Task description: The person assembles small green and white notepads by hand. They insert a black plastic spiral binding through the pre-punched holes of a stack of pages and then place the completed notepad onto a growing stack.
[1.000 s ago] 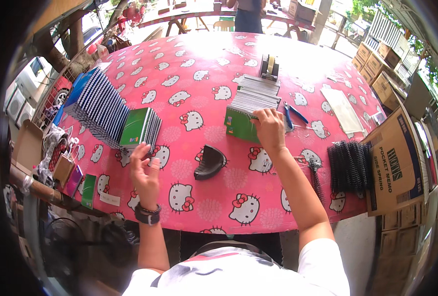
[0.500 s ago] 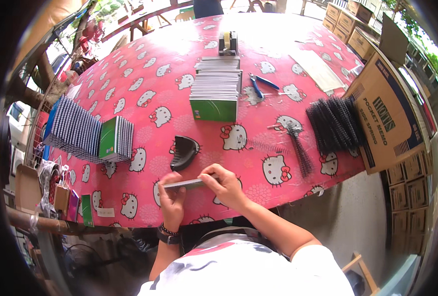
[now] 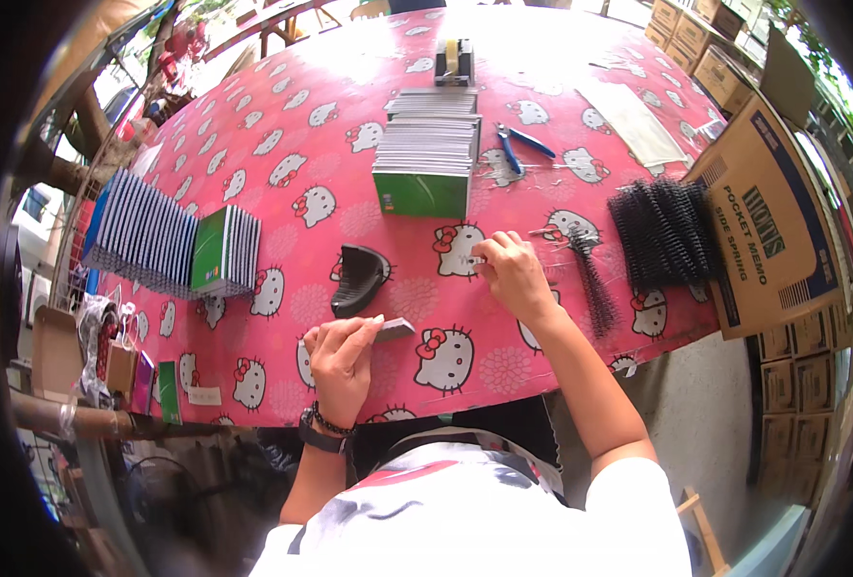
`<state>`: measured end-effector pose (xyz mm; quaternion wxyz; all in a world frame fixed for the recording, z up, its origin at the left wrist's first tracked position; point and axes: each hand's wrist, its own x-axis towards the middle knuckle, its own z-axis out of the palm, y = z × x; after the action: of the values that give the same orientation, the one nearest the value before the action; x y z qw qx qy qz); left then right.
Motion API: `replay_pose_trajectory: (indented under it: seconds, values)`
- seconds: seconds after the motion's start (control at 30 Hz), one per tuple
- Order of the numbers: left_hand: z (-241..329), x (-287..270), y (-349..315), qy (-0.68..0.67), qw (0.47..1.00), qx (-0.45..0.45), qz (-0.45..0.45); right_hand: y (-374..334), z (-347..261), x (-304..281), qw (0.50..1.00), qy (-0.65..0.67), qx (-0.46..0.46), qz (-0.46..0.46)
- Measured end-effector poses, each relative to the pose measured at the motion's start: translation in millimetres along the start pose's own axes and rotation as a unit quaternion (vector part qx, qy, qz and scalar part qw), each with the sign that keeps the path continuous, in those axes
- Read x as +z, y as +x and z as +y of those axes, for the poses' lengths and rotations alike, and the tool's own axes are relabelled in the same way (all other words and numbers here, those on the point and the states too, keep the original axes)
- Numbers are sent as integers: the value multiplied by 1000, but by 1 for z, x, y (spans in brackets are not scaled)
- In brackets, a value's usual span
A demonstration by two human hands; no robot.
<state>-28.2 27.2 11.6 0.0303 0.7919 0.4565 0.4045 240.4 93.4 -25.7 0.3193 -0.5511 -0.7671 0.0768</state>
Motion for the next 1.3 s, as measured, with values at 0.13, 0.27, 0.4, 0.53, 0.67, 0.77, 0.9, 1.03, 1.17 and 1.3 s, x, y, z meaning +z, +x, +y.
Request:
replay_pose_trajectory:
  seconds: [0.13, 0.27, 0.4, 0.53, 0.67, 0.77, 0.9, 1.03, 1.17, 1.3]
  values:
    - [-3, 3, -2, 10, 1000, -11, 20, 7, -58, -16, 957, 251, -79, -125]
    - [-5, 5, -3, 1, 1000, -16, 21, 7, -81, -24, 931, 309, -44, -187]
    - [-5, 4, -2, -5, 1000, -9, 13, 5, -74, -18, 948, 279, -67, -141]
    - [-7, 3, -2, -6, 1000, -12, 12, 11, -76, -18, 936, 296, -85, -173]
    - [-6, 2, -1, -6, 1000, -9, 5, 11, -71, -17, 914, 303, -66, -262]
    - [-6, 1, 0, -9, 1000, -14, 3, 10, -76, -23, 908, 312, -23, -279]
    - [-2, -1, 1, -6, 999, -42, -1, 3, -85, -29, 961, 215, -23, -174]
    - [7, 0, 4, -9, 999, -46, -23, -9, -83, -20, 974, 135, -60, -174]
    - [6, 2, -1, -1, 998, -50, -24, -6, -97, -26, 966, 182, -33, -179]
    - [11, 1, 3, -26, 998, -40, -39, -7, -92, -19, 952, 201, -33, -227]
